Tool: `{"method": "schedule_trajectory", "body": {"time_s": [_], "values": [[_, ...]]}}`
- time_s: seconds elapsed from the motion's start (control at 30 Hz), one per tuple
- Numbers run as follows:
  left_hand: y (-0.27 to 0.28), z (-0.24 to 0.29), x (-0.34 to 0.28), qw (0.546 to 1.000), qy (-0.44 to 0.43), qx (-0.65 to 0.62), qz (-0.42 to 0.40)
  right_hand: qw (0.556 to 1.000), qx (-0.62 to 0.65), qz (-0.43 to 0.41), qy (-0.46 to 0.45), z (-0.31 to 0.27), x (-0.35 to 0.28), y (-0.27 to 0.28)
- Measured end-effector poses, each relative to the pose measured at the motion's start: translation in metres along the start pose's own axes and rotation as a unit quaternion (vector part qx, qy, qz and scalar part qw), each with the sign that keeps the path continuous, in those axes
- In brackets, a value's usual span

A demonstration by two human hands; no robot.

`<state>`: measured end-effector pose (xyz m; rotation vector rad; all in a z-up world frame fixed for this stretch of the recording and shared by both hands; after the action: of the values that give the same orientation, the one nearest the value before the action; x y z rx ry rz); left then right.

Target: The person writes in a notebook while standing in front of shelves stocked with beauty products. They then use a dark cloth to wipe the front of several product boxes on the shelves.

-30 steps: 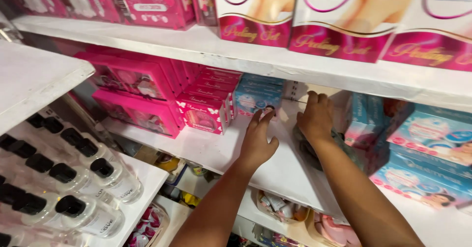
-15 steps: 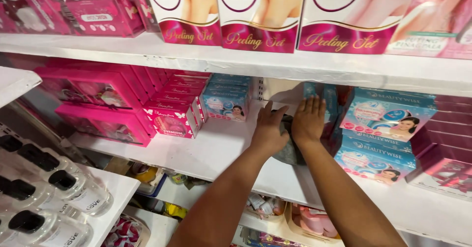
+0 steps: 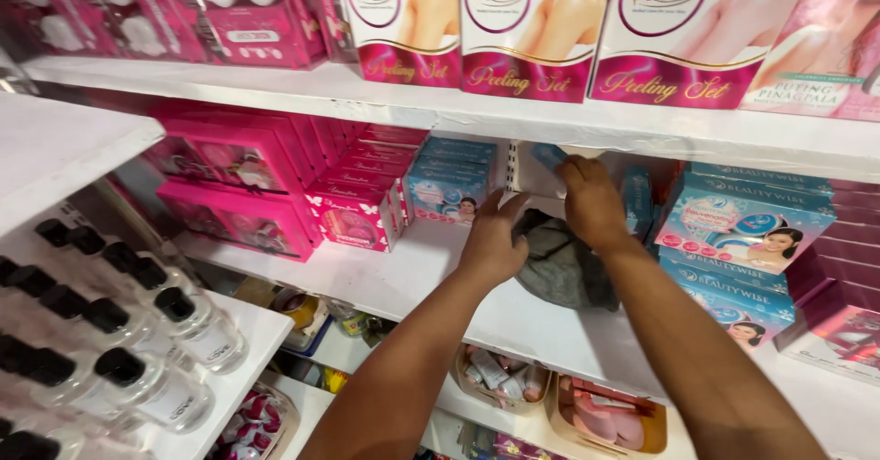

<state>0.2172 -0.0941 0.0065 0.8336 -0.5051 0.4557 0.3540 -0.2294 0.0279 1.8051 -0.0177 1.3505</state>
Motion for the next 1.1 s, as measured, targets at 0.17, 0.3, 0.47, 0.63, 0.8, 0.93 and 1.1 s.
{"method": "schedule_trajectory", "body": {"time_s": [0.17,0.3,0.47,0.63,0.8,0.93,1.1], "values": [[0.035,-0.021,-0.005,0.996,0.029,-0.063,0.064,0.98,0.169,-0.007,0.109,-0.047,0.033,0.07],[0.084,-0.038,-0.028,0.975,0.083,-0.082,0.191,0.915,0.345,-0.207,-0.041,-0.076,0.043,0.067],[0.149,-0.054,-0.07,0.932,0.185,-0.287,0.123,0.764,0.597,-0.244,-0.004,-0.128,0.045,0.037],[0.191,-0.042,-0.112,0.882,0.167,-0.418,0.138,0.61,0.759,-0.225,-0.041,-0.153,0.037,0.015],[0.229,-0.029,-0.141,0.853,0.156,-0.412,0.278,0.814,0.002,-0.57,0.108,-0.091,0.0,-0.048],[0.235,-0.032,-0.148,0.858,0.164,-0.39,0.292,0.751,-0.031,-0.659,-0.031,-0.048,-0.041,-0.056],[0.219,-0.037,-0.152,0.854,0.19,-0.362,0.321,0.831,-0.121,-0.534,0.095,-0.04,-0.048,-0.084]]}}
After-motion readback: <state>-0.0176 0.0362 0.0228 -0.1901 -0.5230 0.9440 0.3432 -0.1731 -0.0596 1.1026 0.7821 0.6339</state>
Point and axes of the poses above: each hand's wrist, its own x-axis towards the middle knuckle, its own y-axis out of the back of the hand, z = x × y, the point moved 4 cm from there along x, towards the middle knuckle, and after that the axes turned 6 degrees about -x, right-handed, at the moved point
